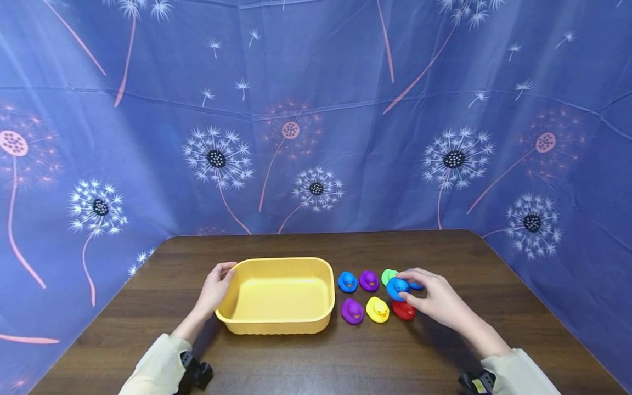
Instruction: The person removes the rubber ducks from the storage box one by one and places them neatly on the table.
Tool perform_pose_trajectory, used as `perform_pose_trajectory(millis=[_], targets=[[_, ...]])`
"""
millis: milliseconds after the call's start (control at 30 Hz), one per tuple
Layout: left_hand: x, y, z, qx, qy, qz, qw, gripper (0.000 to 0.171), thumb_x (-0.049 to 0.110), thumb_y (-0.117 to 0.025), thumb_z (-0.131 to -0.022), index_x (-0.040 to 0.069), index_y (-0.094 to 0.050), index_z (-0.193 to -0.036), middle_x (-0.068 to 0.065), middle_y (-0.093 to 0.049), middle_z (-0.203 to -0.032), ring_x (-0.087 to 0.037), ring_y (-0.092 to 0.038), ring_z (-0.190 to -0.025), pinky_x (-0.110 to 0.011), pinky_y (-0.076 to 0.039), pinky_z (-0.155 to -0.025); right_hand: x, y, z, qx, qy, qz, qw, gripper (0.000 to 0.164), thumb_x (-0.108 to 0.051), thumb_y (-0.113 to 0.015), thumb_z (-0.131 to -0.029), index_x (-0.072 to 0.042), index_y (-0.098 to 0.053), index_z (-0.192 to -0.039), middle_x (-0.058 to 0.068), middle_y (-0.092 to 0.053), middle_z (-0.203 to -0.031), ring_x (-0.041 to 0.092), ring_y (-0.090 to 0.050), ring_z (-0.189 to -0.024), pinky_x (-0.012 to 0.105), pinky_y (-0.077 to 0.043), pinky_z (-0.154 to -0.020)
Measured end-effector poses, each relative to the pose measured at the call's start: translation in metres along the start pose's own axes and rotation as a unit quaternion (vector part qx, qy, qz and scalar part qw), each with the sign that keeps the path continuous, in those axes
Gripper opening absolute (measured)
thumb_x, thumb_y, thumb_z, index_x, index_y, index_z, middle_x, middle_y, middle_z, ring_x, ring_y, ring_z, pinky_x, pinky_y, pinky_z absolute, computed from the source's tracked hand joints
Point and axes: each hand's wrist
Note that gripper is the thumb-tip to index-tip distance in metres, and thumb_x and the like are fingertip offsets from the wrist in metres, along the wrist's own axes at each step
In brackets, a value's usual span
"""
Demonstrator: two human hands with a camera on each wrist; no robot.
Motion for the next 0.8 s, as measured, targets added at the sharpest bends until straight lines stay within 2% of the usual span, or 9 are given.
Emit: perform_pose_trajectory(millis=[200, 367, 567, 800], targets=[[0.000, -0.001, 0.000, -0.003, -0.004, 0.003, 1.0000, 0.029, 0.006, -0.045, -0.096, -0.005, -0.053, -0.121, -0.024, -0.061, -0.111, -0.031, -0.056, -0.104, -0.033, -0.044, -0.083, 0.005, 0.006, 0.005, 0.014, -0.005, -0.004, 1.000, 0.038, -0.009, -0.080, -0.070, -0.011, -0.066, -0.106, 0.001, -0.068, -0.104, 0.000, -0.063, -0.085, 0.012, -0.046, -0.076], [-0.001, 0.000, 0.000, -0.003, -0.003, 0.003, 1.0000, 0.029, 0.006, -0.045, -0.096, -0.005, -0.053, -0.121, -0.024, -0.061, -0.111, -0.031, -0.056, -0.103, -0.031, -0.044, -0.082, 0.010, 0.010, 0.010, 0.018, -0.013, -0.002, 1.000, 0.039, -0.010, -0.081, -0.069, -0.013, -0.066, -0.105, 0.000, -0.067, -0.103, -0.001, -0.061, -0.084, 0.010, -0.043, -0.075], [-0.001, 0.000, -0.001, -0.002, 0.001, 0.004, 1.0000, 0.029, 0.007, -0.045, -0.096, -0.004, -0.053, -0.121, -0.024, -0.060, -0.112, -0.031, -0.056, -0.105, -0.036, -0.045, -0.085, 0.017, 0.014, 0.015, 0.022, -0.021, 0.015, 0.999, 0.040, -0.008, -0.082, -0.067, -0.014, -0.067, -0.103, 0.000, -0.067, -0.100, -0.002, -0.061, -0.084, 0.005, -0.040, -0.074], [0.000, 0.000, -0.001, -0.003, -0.001, 0.002, 1.0000, 0.028, 0.007, -0.044, -0.096, -0.005, -0.053, -0.120, -0.024, -0.060, -0.111, -0.031, -0.056, -0.104, -0.037, -0.045, -0.085, 0.023, 0.017, 0.021, 0.017, -0.037, 0.036, 0.999, 0.039, -0.006, -0.082, -0.066, -0.012, -0.067, -0.101, 0.001, -0.067, -0.097, -0.003, -0.060, -0.083, 0.010, -0.045, -0.070]])
Point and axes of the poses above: each hand's wrist, its own z-axis away from the middle knuckle, its own y-axis out of the back of the hand, x = y × z
